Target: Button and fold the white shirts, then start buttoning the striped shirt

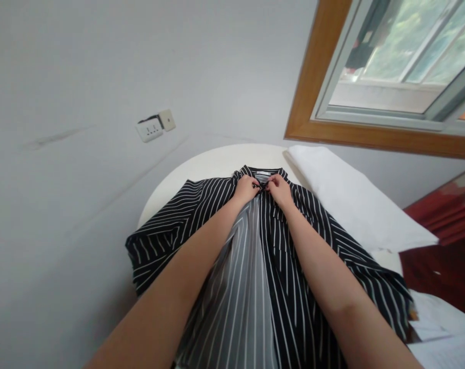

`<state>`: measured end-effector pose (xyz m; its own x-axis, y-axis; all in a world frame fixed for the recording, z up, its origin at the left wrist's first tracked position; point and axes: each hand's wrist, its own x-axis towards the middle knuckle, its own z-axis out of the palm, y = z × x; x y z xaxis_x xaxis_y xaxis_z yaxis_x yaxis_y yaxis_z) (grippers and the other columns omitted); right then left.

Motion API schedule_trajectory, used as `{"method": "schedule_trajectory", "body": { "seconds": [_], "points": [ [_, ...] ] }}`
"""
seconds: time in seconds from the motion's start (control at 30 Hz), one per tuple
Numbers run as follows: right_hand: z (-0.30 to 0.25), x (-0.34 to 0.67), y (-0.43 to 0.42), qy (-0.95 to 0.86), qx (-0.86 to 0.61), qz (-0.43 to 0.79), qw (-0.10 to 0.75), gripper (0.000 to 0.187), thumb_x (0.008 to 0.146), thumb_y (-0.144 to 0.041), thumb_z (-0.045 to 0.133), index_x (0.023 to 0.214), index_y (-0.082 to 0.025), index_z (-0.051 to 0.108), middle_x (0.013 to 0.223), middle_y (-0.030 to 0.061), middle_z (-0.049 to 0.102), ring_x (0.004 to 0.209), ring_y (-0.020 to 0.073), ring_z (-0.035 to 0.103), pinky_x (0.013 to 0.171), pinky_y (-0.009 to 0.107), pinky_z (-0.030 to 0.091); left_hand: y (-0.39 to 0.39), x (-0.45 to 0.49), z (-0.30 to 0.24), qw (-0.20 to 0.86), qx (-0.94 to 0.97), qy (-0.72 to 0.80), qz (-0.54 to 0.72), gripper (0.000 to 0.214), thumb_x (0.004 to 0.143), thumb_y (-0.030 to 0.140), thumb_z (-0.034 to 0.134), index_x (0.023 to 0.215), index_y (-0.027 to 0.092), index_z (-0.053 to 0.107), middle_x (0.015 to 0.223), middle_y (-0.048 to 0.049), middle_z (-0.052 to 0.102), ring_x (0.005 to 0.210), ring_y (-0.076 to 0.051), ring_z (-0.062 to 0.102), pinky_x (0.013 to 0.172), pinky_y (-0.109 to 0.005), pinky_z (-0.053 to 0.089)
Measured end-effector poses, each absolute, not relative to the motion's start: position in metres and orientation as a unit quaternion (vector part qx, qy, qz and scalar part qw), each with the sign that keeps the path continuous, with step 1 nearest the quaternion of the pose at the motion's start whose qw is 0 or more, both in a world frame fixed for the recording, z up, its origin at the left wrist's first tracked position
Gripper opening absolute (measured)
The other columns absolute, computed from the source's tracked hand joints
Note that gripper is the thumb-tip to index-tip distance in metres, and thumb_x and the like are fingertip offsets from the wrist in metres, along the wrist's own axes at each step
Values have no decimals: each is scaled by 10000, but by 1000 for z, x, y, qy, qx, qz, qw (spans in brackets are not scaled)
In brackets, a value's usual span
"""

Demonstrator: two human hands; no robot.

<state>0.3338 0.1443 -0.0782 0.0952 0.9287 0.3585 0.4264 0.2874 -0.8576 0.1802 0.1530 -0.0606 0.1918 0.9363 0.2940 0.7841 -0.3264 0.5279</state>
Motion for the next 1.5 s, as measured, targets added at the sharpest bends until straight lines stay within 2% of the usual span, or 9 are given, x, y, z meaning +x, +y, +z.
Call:
{"method": "schedule_trajectory", "body": {
  "seconds": [0.13,0.3,0.47,0.63,0.8,0.97,1.13,1.27,1.5],
  "points": [
    [-80,336,146,-620,-553,236,503,177,767,-372,568,704,-226,490,641,-18,564,651,169,553,673,298,469,149,188,-61,117,746,597,270,251,781,274,684,1023,225,735,1026,-78,621,1045,-223,565,981,-343,427],
    [-91,341,154,-626,-511,259,529,199,713,-281,591,863,-228,472,724,-34,526,623,144,514,629,290,465,140,197,-63,75,729,630,259,228,859,335,596,1063,308,695,1132,-74,565,1120,-261,496,931,-390,427],
    [-89,341,151,-655,-498,246,512,237,735,-228,536,968,-215,494,785,-13,519,660,150,505,677,313,467,135,198,-59,34,748,619,238,205,918,354,500,1018,279,662,1128,-73,552,1119,-261,473,922,-404,413],
    [-83,338,146,-676,-498,213,499,299,686,-157,509,981,-204,495,793,-9,521,722,157,503,738,315,451,136,199,-60,10,769,595,232,189,909,335,521,1006,229,643,1126,-91,559,1112,-272,476,925,-419,410],
    [-84,340,149,-656,-512,234,503,331,664,-154,539,989,-202,496,803,-12,541,731,152,530,758,314,467,141,200,-62,25,769,597,226,208,907,328,523,1002,177,629,1153,-137,559,1134,-303,476,939,-443,399],
    [-91,343,158,-586,-541,294,526,268,673,-187,620,920,-195,518,727,-25,582,669,150,570,748,335,500,142,201,-64,34,767,599,227,211,909,325,513,1021,175,608,1175,-143,555,1149,-309,467,956,-446,377],
    [-92,343,164,-551,-587,318,501,148,673,-198,664,798,-172,589,680,-15,611,584,142,574,675,334,512,141,201,-66,14,769,594,233,250,937,305,437,1062,156,594,1169,-161,564,1147,-315,458,951,-452,367],
    [-88,342,161,-565,-579,311,498,120,710,-259,647,773,-157,652,637,-12,617,571,139,555,636,306,487,141,201,-67,-12,777,587,227,275,946,301,403,1069,151,598,1160,-159,581,1133,-309,463,933,-446,377],
    [-78,336,152,-562,-535,309,550,306,735,-454,610,788,-160,676,665,0,623,610,131,538,603,263,471,142,199,-64,5,774,589,232,283,949,290,381,975,182,642,1100,-131,634,1101,-291,506,927,-436,388]
  ]
}}
